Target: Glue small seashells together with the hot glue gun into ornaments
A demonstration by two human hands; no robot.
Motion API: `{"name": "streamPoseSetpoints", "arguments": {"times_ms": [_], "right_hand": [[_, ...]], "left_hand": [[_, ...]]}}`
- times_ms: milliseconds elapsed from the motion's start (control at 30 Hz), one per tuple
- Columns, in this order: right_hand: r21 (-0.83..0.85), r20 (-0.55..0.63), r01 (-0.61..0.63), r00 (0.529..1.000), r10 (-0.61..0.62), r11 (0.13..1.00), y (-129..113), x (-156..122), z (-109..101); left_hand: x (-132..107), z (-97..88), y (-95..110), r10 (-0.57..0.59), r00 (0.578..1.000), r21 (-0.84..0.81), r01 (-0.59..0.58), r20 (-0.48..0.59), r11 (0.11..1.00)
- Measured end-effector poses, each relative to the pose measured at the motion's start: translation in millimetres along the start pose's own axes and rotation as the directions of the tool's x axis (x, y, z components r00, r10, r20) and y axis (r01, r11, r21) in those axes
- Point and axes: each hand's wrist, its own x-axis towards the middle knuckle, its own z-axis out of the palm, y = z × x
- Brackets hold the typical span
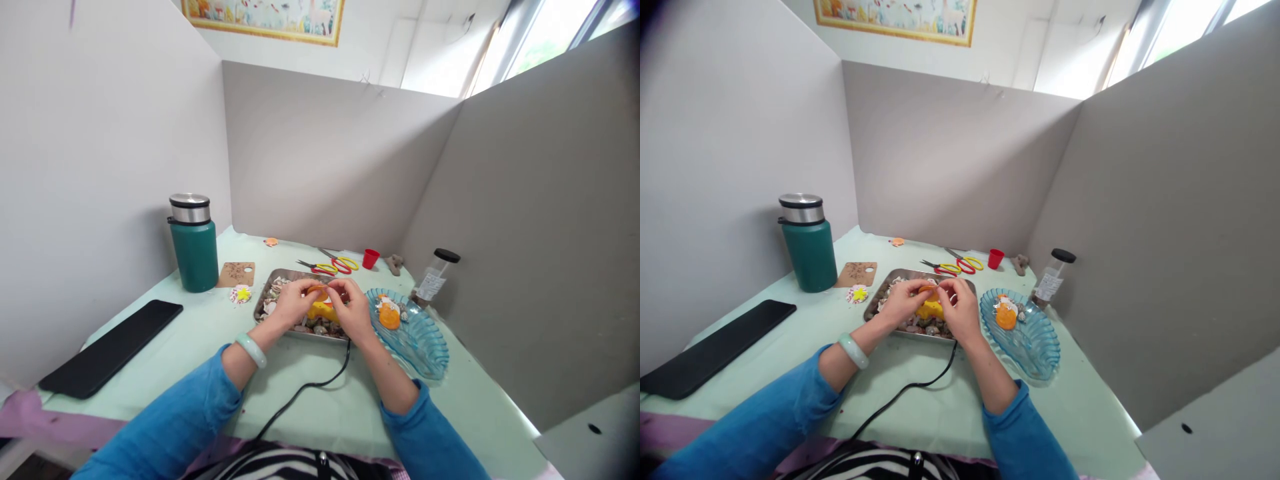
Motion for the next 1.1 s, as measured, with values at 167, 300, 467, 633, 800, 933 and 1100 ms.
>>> {"name": "streamPoseSetpoints", "arguments": {"times_ms": [167,300,467,633,800,933,1100], "right_hand": [[-0.004,0.007,0.009,1.000,-0.009,1.000,2.4,0.1,0.3],[0.023,0.018,-0.056,0.998,0.055,0.998,1.5,0.8,-1.2],[0.088,0.041,-0.149,0.988,0.145,0.985,0.7,2.0,-2.7],[0.100,0.030,-0.167,0.986,0.165,0.981,1.2,1.9,-2.1],[0.074,0.047,-0.135,0.990,0.132,0.988,-0.6,1.3,-2.7],[0.076,0.047,-0.116,0.993,0.112,0.990,-2.4,1.2,-3.5],[0.076,0.061,-0.101,0.993,0.096,0.992,-0.5,1.2,-3.6]], "left_hand": [[0.3,0.3,-0.2,0.032,0.999,-0.006,-0.032,-0.025,0.999],[-0.2,0.4,-0.4,0.054,0.999,-0.017,-0.054,0.001,0.998],[-0.3,1.9,-5.1,0.084,0.995,-0.023,-0.083,0.059,0.996],[0.5,3.5,-6.9,0.053,0.995,-0.045,-0.049,0.080,0.998],[0.2,2.1,-3.9,0.043,0.995,-0.051,-0.039,0.093,0.998],[-0.3,0.9,-3.1,0.050,0.994,-0.072,-0.044,0.095,0.996],[-0.8,-0.6,-0.7,0.055,0.994,-0.101,-0.046,0.092,0.994]]}}
